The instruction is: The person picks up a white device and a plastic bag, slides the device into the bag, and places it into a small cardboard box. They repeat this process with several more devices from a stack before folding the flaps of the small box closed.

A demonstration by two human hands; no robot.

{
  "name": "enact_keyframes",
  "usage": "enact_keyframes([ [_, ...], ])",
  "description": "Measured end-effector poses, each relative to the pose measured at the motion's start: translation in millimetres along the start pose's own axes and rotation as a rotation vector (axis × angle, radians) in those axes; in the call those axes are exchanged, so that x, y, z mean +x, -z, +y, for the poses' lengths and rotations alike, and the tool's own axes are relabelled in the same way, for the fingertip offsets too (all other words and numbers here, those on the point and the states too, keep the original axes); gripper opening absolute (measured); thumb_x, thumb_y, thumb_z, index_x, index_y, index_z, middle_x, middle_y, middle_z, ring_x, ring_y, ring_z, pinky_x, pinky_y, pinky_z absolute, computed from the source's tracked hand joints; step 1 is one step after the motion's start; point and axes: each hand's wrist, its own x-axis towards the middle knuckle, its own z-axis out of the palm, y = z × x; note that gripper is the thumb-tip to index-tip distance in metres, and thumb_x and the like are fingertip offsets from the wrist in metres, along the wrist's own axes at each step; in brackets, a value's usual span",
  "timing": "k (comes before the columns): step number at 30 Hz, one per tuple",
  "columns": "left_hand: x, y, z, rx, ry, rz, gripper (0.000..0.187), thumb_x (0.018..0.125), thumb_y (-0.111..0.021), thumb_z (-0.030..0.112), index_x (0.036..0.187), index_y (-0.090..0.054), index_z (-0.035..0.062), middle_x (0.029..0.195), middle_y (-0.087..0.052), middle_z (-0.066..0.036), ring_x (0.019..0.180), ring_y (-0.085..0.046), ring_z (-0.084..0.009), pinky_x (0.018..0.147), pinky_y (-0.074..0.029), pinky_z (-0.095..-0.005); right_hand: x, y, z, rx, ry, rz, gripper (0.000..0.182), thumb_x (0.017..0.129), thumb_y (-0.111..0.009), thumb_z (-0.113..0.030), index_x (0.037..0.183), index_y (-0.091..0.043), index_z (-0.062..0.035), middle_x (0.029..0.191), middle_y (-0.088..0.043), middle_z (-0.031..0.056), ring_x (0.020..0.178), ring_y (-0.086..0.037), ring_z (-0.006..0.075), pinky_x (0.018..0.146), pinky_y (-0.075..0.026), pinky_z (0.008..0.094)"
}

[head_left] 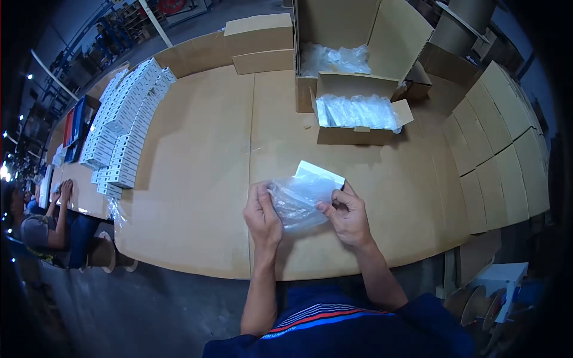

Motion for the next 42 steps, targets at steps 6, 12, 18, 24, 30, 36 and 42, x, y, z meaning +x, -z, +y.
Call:
enact_keyframes([
  [6, 6.0, 10.3, 28.8, 0.387, -0.617, 0.005, 0.034, 0.089, -0.074, 0.009, 0.121, -0.064, 0.0004, 0.115, -0.064, -0.015, 0.102, -0.062, -0.0295, 0.084, -0.051, -0.0403, 3.5, 5.8, -11.7, -0.472, 0.248, 0.073, 0.020, 0.084, -0.084, -0.003, 0.090, -0.068, 0.0069, 0.126, -0.060, 0.0185, 0.099, -0.064, 0.0237, 0.087, -0.053, 0.0329],
  [12, 7.5, -18.0, 41.1, 0.473, -0.765, -0.341, 0.027, 0.081, -0.082, 0.007, 0.104, -0.068, 0.0033, 0.104, -0.065, -0.012, 0.099, -0.063, -0.0325, 0.087, -0.050, -0.0437, 3.1, 5.8, -22.4, -0.548, 0.270, 0.060, 0.019, 0.083, -0.084, -0.005, 0.091, -0.070, 0.0050, 0.134, -0.060, 0.0206, 0.103, -0.066, 0.0291, 0.086, -0.056, 0.0377],
  [18, 19.1, -23.4, 38.3, 0.298, -0.398, -0.434, 0.011, 0.106, -0.057, 0.009, 0.098, -0.058, 0.0009, 0.069, -0.067, -0.010, 0.062, -0.068, -0.0165, 0.055, -0.048, -0.0313, 0.9, 30.6, -22.4, -0.517, 0.173, -0.036, 0.021, 0.090, -0.081, -0.016, 0.093, -0.072, 0.0034, 0.117, -0.062, 0.0165, 0.095, -0.063, 0.0267, 0.083, -0.053, 0.0365],
  [24, 35.4, -21.8, 43.2, 0.274, -0.201, -0.525, 0.011, 0.109, -0.052, 0.014, 0.114, -0.052, 0.0044, 0.079, -0.075, -0.018, 0.056, -0.069, -0.0222, 0.056, -0.050, -0.0338, -8.4, 52.3, -19.1, -0.512, 0.055, -0.071, 0.020, 0.091, -0.081, -0.017, 0.092, -0.074, 0.0019, 0.098, -0.058, 0.0103, 0.081, -0.058, 0.0210, 0.069, -0.048, 0.0334],
  [30, 32.4, -27.5, 46.3, 0.137, -0.227, -0.598, 0.019, 0.108, -0.053, 0.013, 0.125, -0.052, 0.0059, 0.085, -0.078, -0.017, 0.056, -0.065, -0.0184, 0.055, -0.047, -0.0316, -4.2, 54.5, -19.3, -0.447, 0.018, 0.009, 0.022, 0.088, -0.083, -0.016, 0.096, -0.076, 0.0026, 0.097, -0.057, 0.0086, 0.076, -0.056, 0.0163, 0.066, -0.047, 0.0314],
  [36, 37.1, -22.3, 30.0, 0.112, -0.231, -0.282, 0.031, 0.104, -0.060, 0.010, 0.132, -0.048, 0.0054, 0.090, -0.071, -0.009, 0.077, -0.062, -0.0126, 0.069, -0.050, -0.0297, 2.2, 43.8, -13.8, -0.368, 0.027, 0.054, 0.018, 0.090, -0.081, -0.012, 0.099, -0.076, 0.0031, 0.094, -0.056, 0.0079, 0.078, -0.057, 0.0133, 0.065, -0.048, 0.0285],
  [42, -1.0, -22.2, -14.1, -0.418, 0.159, -0.094, 0.043, 0.104, -0.065, 0.015, 0.135, -0.041, -0.0004, 0.111, -0.057, -0.009, 0.104, -0.057, -0.0157, 0.090, -0.049, -0.0306, 0.5, 30.2, -9.9, -0.263, -0.029, 0.245, 0.017, 0.102, -0.068, -0.007, 0.096, -0.072, 0.0087, 0.116, -0.054, 0.0085, 0.102, -0.061, 0.0151, 0.089, -0.050, 0.0257],
])
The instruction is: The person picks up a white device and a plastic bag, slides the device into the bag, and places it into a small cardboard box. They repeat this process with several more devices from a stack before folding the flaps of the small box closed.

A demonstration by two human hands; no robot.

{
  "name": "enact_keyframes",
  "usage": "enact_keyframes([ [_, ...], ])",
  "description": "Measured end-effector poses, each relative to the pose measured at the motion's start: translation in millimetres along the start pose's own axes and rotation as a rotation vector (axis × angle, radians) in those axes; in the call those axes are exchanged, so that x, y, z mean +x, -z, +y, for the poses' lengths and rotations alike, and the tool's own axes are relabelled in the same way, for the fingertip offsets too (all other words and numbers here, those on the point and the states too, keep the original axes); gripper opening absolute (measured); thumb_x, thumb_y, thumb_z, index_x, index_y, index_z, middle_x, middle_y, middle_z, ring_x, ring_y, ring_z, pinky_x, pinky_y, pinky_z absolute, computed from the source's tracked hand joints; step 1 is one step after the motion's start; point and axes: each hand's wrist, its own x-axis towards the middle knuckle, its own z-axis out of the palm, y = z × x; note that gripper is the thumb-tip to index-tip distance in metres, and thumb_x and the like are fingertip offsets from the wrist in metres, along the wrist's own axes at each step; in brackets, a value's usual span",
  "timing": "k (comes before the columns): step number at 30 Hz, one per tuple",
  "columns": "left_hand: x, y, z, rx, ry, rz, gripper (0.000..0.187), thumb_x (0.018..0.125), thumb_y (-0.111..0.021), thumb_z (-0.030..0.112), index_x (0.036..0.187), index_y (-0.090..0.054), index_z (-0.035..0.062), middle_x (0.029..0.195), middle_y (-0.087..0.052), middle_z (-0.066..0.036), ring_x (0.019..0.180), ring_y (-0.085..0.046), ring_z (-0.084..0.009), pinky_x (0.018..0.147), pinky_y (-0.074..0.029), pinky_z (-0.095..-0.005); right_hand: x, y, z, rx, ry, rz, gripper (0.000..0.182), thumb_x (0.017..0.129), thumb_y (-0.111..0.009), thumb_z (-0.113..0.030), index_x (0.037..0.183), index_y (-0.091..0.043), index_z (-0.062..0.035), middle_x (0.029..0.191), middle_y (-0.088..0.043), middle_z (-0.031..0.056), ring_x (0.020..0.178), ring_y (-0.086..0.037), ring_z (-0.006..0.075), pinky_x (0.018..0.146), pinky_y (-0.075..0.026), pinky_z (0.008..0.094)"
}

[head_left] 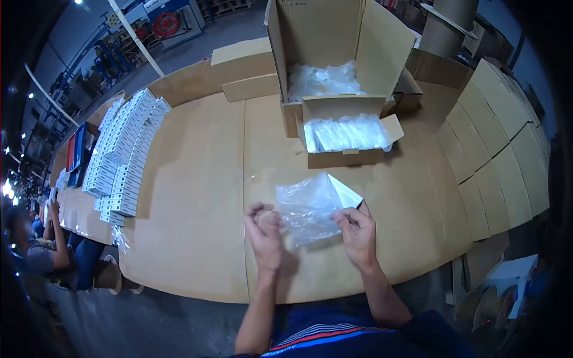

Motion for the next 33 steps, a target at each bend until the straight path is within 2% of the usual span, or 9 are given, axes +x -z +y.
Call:
enact_keyframes([
  [8, -4.2, -5.5, -7.6, 0.098, 0.036, -0.142, 0.018, 0.107, -0.064, 0.021, 0.107, -0.059, 0.0032, 0.092, -0.063, 0.001, 0.081, -0.057, -0.0027, 0.070, -0.046, -0.0199, -7.7, -11.4, 10.2, 0.081, -0.029, 0.014, 0.023, 0.103, -0.067, -0.013, 0.097, -0.071, 0.0098, 0.116, -0.055, 0.0086, 0.103, -0.060, 0.0153, 0.093, -0.048, 0.0273],
  [12, 1.5, -18.6, 15.3, 0.063, -0.020, -0.211, 0.025, 0.096, -0.076, 0.014, 0.111, -0.061, 0.0003, 0.096, -0.068, -0.004, 0.090, -0.066, -0.0117, 0.082, -0.054, -0.0274, -5.4, -15.5, 1.2, 0.097, 0.130, 0.045, 0.023, 0.103, -0.069, -0.015, 0.098, -0.072, 0.0077, 0.115, -0.054, 0.0090, 0.099, -0.058, 0.0166, 0.083, -0.050, 0.0278],
  [15, 9.7, -10.1, 21.8, 0.172, 0.122, -0.363, 0.039, 0.087, -0.086, 0.013, 0.115, -0.062, -0.0012, 0.102, -0.071, -0.007, 0.097, -0.069, -0.0160, 0.088, -0.055, -0.0320, -4.9, -9.8, 12.3, -0.051, 0.140, -0.041, 0.022, 0.103, -0.067, -0.013, 0.102, -0.072, 0.0082, 0.120, -0.053, 0.0108, 0.106, -0.060, 0.0190, 0.090, -0.051, 0.0287],
  [18, 12.6, -8.2, 17.8, 0.190, 0.105, -0.376, 0.047, 0.082, -0.091, 0.012, 0.117, -0.062, -0.0014, 0.108, -0.072, -0.008, 0.100, -0.069, -0.0161, 0.088, -0.055, -0.0317, -4.7, -8.1, 2.7, 0.108, 0.091, -0.078, 0.020, 0.103, -0.066, -0.011, 0.107, -0.071, 0.0079, 0.125, -0.053, 0.0128, 0.112, -0.061, 0.0206, 0.097, -0.051, 0.0297],
  [22, 12.4, -3.0, 16.4, 0.319, -0.112, -0.435, 0.044, 0.080, -0.090, 0.008, 0.113, -0.063, -0.0002, 0.103, -0.074, -0.009, 0.096, -0.069, -0.0154, 0.087, -0.056, -0.0316, 18.3, 18.6, -3.4, -0.028, 0.232, 0.063, 0.017, 0.104, -0.060, -0.005, 0.115, -0.068, 0.0057, 0.127, -0.053, 0.0128, 0.114, -0.059, 0.0197, 0.102, -0.048, 0.0321],
  [25, 11.5, -4.3, 20.8, 0.424, -0.115, -0.487, 0.043, 0.077, -0.091, 0.003, 0.108, -0.061, 0.0015, 0.101, -0.068, -0.005, 0.100, -0.067, -0.0151, 0.087, -0.056, -0.0316, 39.4, 33.9, -14.9, 0.265, 0.291, 0.059, 0.020, 0.103, -0.059, -0.001, 0.123, -0.062, 0.0028, 0.122, -0.055, 0.0108, 0.112, -0.059, 0.0180, 0.101, -0.047, 0.0310],
  [28, 10.6, -9.6, 19.1, 0.376, -0.037, -0.493, 0.042, 0.077, -0.091, 0.004, 0.107, -0.062, 0.0015, 0.101, -0.068, -0.006, 0.098, -0.068, -0.0153, 0.085, -0.056, -0.0312, 55.2, 28.8, -54.3, 0.253, 0.543, 0.007, 0.026, 0.102, -0.061, 0.001, 0.128, -0.056, 0.0003, 0.117, -0.058, 0.0085, 0.105, -0.058, 0.0147, 0.098, -0.047, 0.0293],
  [31, 10.4, -10.1, 18.7, 0.491, -0.146, -0.527, 0.041, 0.077, -0.091, 0.005, 0.107, -0.063, 0.0007, 0.099, -0.070, -0.007, 0.094, -0.069, -0.0151, 0.084, -0.057, -0.0316, 66.7, 31.6, -62.4, 0.218, 0.515, -0.246, 0.022, 0.098, -0.063, 0.004, 0.119, -0.061, -0.0018, 0.111, -0.059, 0.0090, 0.097, -0.057, 0.0145, 0.091, -0.048, 0.0293],
  [33, 13.9, -12.4, 18.7, 0.465, -0.115, -0.535, 0.041, 0.077, -0.091, 0.006, 0.108, -0.064, 0.0002, 0.100, -0.073, -0.008, 0.095, -0.070, -0.0154, 0.087, -0.058, -0.0326, 84.6, 31.2, -81.5, 0.026, 0.631, -0.370, 0.025, 0.085, -0.065, 0.012, 0.102, -0.069, -0.0045, 0.099, -0.058, 0.0094, 0.088, -0.057, 0.0194, 0.081, -0.047, 0.0312],
])
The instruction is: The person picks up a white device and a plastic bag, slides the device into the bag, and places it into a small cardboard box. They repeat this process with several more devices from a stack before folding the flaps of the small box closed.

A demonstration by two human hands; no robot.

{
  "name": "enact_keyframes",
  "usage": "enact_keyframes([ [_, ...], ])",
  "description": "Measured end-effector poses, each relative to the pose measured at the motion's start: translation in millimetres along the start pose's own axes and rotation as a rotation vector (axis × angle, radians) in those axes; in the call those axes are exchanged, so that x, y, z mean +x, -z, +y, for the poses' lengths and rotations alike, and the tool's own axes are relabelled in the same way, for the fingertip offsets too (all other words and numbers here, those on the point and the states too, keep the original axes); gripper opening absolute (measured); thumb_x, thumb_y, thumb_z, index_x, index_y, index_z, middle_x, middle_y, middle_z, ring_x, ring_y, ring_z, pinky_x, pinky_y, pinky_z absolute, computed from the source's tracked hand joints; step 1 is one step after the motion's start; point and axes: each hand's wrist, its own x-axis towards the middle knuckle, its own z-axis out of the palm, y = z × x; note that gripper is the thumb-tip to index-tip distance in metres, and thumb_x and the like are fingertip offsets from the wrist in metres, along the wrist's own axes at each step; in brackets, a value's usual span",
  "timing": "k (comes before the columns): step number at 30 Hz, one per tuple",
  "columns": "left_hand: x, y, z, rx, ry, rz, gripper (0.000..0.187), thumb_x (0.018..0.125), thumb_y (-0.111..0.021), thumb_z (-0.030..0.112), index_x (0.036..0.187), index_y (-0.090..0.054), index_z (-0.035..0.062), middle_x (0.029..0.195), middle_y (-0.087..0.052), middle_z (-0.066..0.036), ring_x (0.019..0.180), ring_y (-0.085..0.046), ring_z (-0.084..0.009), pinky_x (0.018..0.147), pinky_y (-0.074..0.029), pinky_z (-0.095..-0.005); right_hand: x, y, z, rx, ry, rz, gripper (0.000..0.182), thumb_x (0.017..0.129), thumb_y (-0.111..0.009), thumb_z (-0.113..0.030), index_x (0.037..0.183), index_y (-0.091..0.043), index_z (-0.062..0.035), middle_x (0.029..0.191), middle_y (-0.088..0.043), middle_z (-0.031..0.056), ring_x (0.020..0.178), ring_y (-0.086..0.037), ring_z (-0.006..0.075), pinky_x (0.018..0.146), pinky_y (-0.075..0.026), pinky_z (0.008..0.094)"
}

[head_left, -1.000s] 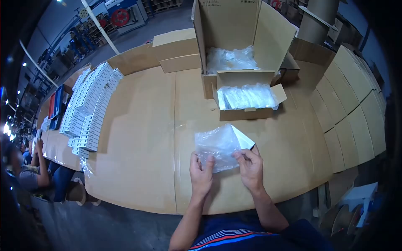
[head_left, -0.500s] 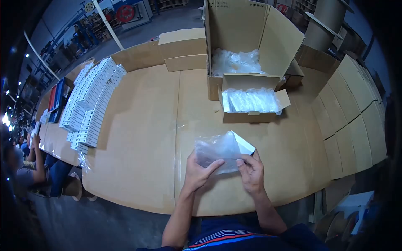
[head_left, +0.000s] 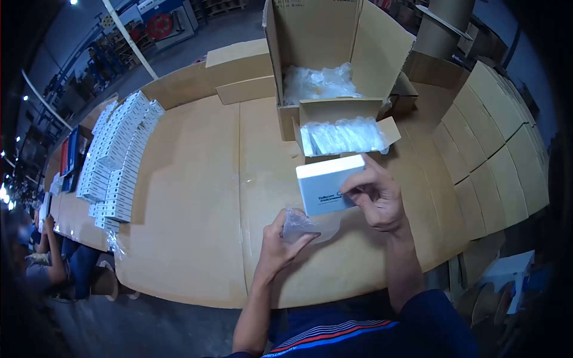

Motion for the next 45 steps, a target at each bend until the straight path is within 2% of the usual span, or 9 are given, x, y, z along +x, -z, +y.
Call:
enact_keyframes([
  [4, 0.8, 1.7, -1.4, 0.060, -0.053, 0.033, 0.042, 0.080, -0.089, 0.009, 0.114, -0.065, -0.0002, 0.099, -0.078, -0.013, 0.095, -0.076, -0.0195, 0.085, -0.059, -0.0339, 17.4, 3.8, 0.3, -0.110, -0.035, -0.221, 0.026, 0.076, -0.063, 0.012, 0.094, -0.072, -0.0037, 0.092, -0.057, 0.0097, 0.086, -0.057, 0.0234, 0.077, -0.046, 0.0331],
  [7, 0.9, -3.6, -5.1, -0.005, -0.018, 0.070, 0.045, 0.081, -0.089, 0.010, 0.118, -0.065, -0.0014, 0.103, -0.079, -0.014, 0.097, -0.076, -0.0197, 0.087, -0.060, -0.0348, 22.4, 1.6, 5.1, -0.088, -0.049, -0.310, 0.025, 0.077, -0.060, 0.009, 0.095, -0.071, -0.0030, 0.093, -0.059, 0.0106, 0.086, -0.057, 0.0228, 0.076, -0.047, 0.0345],
  [12, 0.6, -9.0, -9.7, -0.065, 0.027, 0.101, 0.051, 0.080, -0.091, 0.010, 0.122, -0.066, -0.0027, 0.109, -0.078, -0.015, 0.101, -0.075, -0.0201, 0.090, -0.059, -0.0355, 11.2, -12.5, 11.1, 0.098, -0.191, -0.216, 0.029, 0.097, -0.054, -0.012, 0.113, -0.075, 0.0000, 0.101, -0.066, 0.0137, 0.095, -0.060, 0.0250, 0.090, -0.048, 0.0358],
  [15, 2.1, -7.9, -15.1, -0.110, 0.030, 0.110, 0.051, 0.079, -0.091, 0.009, 0.122, -0.066, -0.0034, 0.108, -0.078, -0.014, 0.099, -0.075, -0.0200, 0.090, -0.059, -0.0352, 0.2, -12.0, 19.9, 0.138, -0.254, -0.174, 0.031, 0.097, -0.054, -0.015, 0.114, -0.075, 0.0019, 0.105, -0.068, 0.0149, 0.099, -0.061, 0.0246, 0.093, -0.048, 0.0359],
  [20, 2.7, -4.9, -11.6, -0.027, 0.102, 0.056, 0.048, 0.079, -0.092, 0.009, 0.118, -0.068, -0.0048, 0.106, -0.078, -0.013, 0.097, -0.074, -0.0198, 0.089, -0.059, -0.0351, -5.7, -14.8, 28.2, 0.192, -0.200, 0.009, 0.033, 0.099, -0.046, 0.003, 0.119, -0.072, 0.0027, 0.113, -0.067, 0.0115, 0.109, -0.063, 0.0192, 0.100, -0.048, 0.0323],
  [28, 6.8, -4.8, -13.7, -0.102, 0.073, 0.099, 0.047, 0.079, -0.092, 0.010, 0.118, -0.070, -0.0052, 0.105, -0.078, -0.012, 0.095, -0.073, -0.0172, 0.087, -0.058, -0.0329, -15.3, -18.5, 45.6, 0.307, -0.284, -0.008, 0.030, 0.099, -0.048, 0.005, 0.118, -0.072, 0.0025, 0.115, -0.068, 0.0105, 0.110, -0.064, 0.0179, 0.102, -0.048, 0.0321],
  [36, 6.3, -6.7, -20.7, -0.092, 0.093, 0.119, 0.042, 0.080, -0.091, 0.012, 0.114, -0.072, -0.0035, 0.101, -0.078, -0.010, 0.092, -0.072, -0.0140, 0.084, -0.058, -0.0313, -19.8, -22.8, 53.0, 0.186, -0.310, 0.209, 0.024, 0.101, -0.049, 0.000, 0.108, -0.072, 0.0023, 0.107, -0.066, 0.0096, 0.100, -0.062, 0.0159, 0.095, -0.047, 0.0301],
  [40, 6.3, -6.0, -22.1, -0.058, 0.098, 0.120, 0.041, 0.080, -0.091, 0.013, 0.112, -0.072, -0.0032, 0.100, -0.078, -0.011, 0.091, -0.072, -0.0140, 0.083, -0.058, -0.0309, -12.4, -17.7, 45.0, 0.005, -0.202, 0.231, 0.022, 0.100, -0.050, -0.002, 0.100, -0.072, 0.0010, 0.097, -0.065, 0.0097, 0.092, -0.059, 0.0162, 0.090, -0.046, 0.0292],
  [45, 8.9, -5.2, -24.6, -0.035, 0.096, 0.137, 0.042, 0.080, -0.092, 0.013, 0.113, -0.071, -0.0034, 0.101, -0.078, -0.012, 0.092, -0.072, -0.0139, 0.084, -0.058, -0.0316, 10.0, -5.8, 35.4, -0.059, -0.141, 0.010, 0.024, 0.086, -0.051, 0.006, 0.092, -0.073, -0.0003, 0.085, -0.063, 0.0087, 0.084, -0.058, 0.0208, 0.079, -0.047, 0.0331],
])
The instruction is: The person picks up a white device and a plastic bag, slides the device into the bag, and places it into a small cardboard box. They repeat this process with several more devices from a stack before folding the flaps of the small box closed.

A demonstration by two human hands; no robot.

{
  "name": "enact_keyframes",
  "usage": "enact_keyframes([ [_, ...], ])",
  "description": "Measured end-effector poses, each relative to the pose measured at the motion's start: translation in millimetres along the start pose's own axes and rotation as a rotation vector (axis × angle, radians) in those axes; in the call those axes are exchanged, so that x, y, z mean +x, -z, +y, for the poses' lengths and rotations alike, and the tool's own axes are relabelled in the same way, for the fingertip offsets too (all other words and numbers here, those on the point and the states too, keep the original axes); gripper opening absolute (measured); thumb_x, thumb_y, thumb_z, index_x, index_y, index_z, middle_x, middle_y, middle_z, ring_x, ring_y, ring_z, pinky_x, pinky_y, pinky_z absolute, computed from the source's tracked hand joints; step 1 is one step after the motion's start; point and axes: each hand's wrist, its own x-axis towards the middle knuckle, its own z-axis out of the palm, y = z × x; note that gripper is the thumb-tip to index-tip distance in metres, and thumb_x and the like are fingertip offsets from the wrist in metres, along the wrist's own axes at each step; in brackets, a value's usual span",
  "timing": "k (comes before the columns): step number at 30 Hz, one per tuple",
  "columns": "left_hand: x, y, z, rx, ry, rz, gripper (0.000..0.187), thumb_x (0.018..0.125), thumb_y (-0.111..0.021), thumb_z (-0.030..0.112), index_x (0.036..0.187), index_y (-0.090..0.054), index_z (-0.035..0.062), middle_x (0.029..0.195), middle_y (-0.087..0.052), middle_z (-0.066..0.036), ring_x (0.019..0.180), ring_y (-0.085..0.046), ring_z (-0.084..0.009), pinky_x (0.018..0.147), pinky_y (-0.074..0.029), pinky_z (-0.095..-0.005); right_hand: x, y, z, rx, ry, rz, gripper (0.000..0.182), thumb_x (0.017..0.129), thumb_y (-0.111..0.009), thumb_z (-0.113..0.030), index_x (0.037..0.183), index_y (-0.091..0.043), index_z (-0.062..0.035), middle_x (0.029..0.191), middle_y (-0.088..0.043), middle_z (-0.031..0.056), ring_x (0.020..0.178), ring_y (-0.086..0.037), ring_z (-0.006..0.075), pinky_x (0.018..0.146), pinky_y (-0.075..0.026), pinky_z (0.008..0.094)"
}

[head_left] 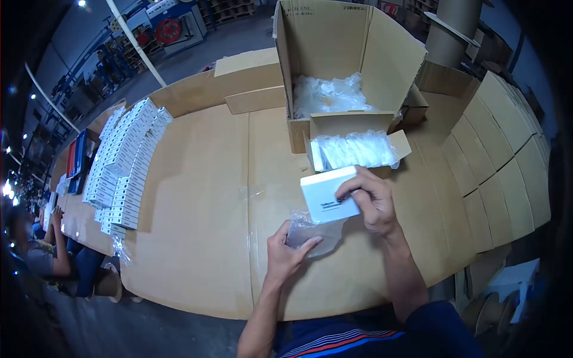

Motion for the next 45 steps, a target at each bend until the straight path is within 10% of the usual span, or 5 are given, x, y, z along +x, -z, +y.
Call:
enact_keyframes([
  [10, 1.8, -4.1, -2.6, -0.074, 0.058, -0.020, 0.053, 0.077, -0.093, 0.010, 0.122, -0.068, -0.0048, 0.108, -0.077, -0.012, 0.096, -0.073, -0.0164, 0.089, -0.058, -0.0333, 12.7, -19.4, 11.8, 0.334, -0.227, -0.229, 0.030, 0.094, -0.047, -0.002, 0.105, -0.074, 0.0009, 0.100, -0.069, 0.0099, 0.098, -0.064, 0.0193, 0.093, -0.049, 0.0333],
  [20, -8.2, -12.2, -27.9, -0.563, 0.200, 0.001, 0.048, 0.113, -0.046, 0.035, 0.137, -0.058, -0.0049, 0.123, -0.068, -0.009, 0.111, -0.063, -0.0149, 0.097, -0.050, -0.0314, -32.0, -19.4, 34.6, 0.606, -0.344, -0.116, 0.050, 0.101, -0.059, -0.004, 0.149, -0.046, -0.0031, 0.139, -0.056, 0.0136, 0.127, -0.056, 0.0182, 0.112, -0.043, 0.0338],
  [29, -4.4, -18.5, -23.7, -0.410, 0.070, -0.017, 0.051, 0.115, -0.041, 0.036, 0.137, -0.057, -0.0064, 0.124, -0.068, -0.009, 0.112, -0.062, -0.0154, 0.100, -0.049, -0.0321, -89.2, -34.3, 61.8, 0.895, -0.616, 0.281, 0.013, 0.103, -0.064, -0.002, 0.114, -0.065, 0.0032, 0.105, -0.070, 0.0044, 0.094, -0.064, 0.0093, 0.087, -0.052, 0.0250],
  [35, -0.8, -16.4, -6.1, -0.199, -0.035, -0.024, 0.062, 0.115, -0.032, 0.040, 0.156, -0.040, -0.0068, 0.155, -0.051, -0.019, 0.141, -0.048, -0.0251, 0.120, -0.032, -0.0359, -91.3, -34.4, 67.8, 0.911, -0.490, 0.269, 0.013, 0.104, -0.062, -0.004, 0.116, -0.064, 0.0016, 0.104, -0.070, 0.0051, 0.097, -0.065, 0.0104, 0.090, -0.052, 0.0259],
  [45, -2.3, -12.4, 1.3, -0.289, -0.094, -0.031, 0.065, 0.114, -0.033, 0.044, 0.157, -0.038, -0.0057, 0.136, -0.062, -0.020, 0.128, -0.057, -0.0267, 0.112, -0.043, -0.0400, -79.3, -40.0, 49.2, 1.000, -0.416, 0.207, 0.014, 0.107, -0.058, -0.014, 0.117, -0.059, -0.0041, 0.127, -0.067, 0.0203, 0.120, -0.062, 0.0238, 0.110, -0.045, 0.0393],
])
